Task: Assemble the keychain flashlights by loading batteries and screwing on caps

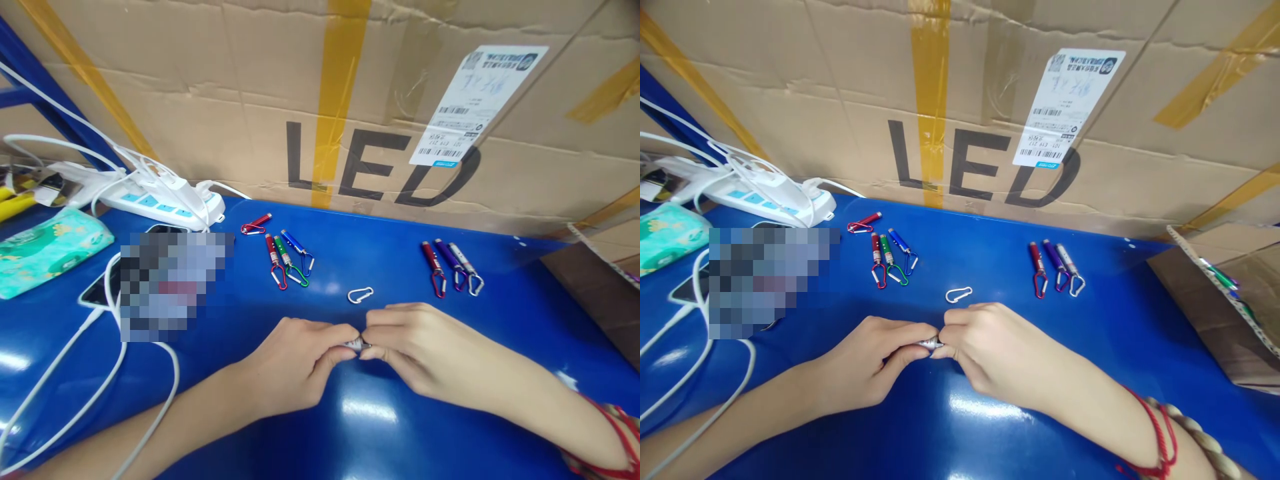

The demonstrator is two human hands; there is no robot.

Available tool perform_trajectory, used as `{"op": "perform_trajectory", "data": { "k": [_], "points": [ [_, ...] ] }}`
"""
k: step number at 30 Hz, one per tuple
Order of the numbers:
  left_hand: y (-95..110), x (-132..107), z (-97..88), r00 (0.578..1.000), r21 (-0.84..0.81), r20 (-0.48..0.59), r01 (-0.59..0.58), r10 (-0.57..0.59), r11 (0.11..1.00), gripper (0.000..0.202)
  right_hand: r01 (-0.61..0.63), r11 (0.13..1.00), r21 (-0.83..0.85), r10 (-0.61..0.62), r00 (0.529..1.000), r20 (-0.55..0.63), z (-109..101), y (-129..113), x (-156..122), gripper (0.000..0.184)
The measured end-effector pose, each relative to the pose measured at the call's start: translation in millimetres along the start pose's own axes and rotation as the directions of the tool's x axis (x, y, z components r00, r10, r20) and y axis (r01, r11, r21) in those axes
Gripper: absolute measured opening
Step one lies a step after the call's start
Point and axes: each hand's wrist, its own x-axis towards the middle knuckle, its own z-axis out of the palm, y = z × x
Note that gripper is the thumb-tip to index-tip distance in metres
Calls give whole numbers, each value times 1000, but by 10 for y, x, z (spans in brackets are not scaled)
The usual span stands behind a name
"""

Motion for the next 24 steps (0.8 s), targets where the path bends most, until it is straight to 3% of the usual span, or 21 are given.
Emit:
{"op": "perform_trajectory", "data": {
  "k": [6, 13, 19, 24],
  "points": [
    [-129, 43, 76, 999, 58, -14, 31, -30, 998, 22, -127, 984, 123, 122, 991, 48, 53, 54, 44, 19],
    [-129, 78, 64, 995, -50, -44, 87, -90, 995, 16, -111, 965, 236, 110, 994, 18, -9, 139, 13, 23],
    [-100, 107, 9, 951, -120, -131, 266, -281, 956, 14, -168, 985, 23, 170, 971, -169, 52, 439, -30, 29],
    [-116, 133, -32, 916, -227, -192, 308, -353, 924, 22, -139, 987, -81, 125, 978, -165, 151, 630, 21, 25]
  ]
}}
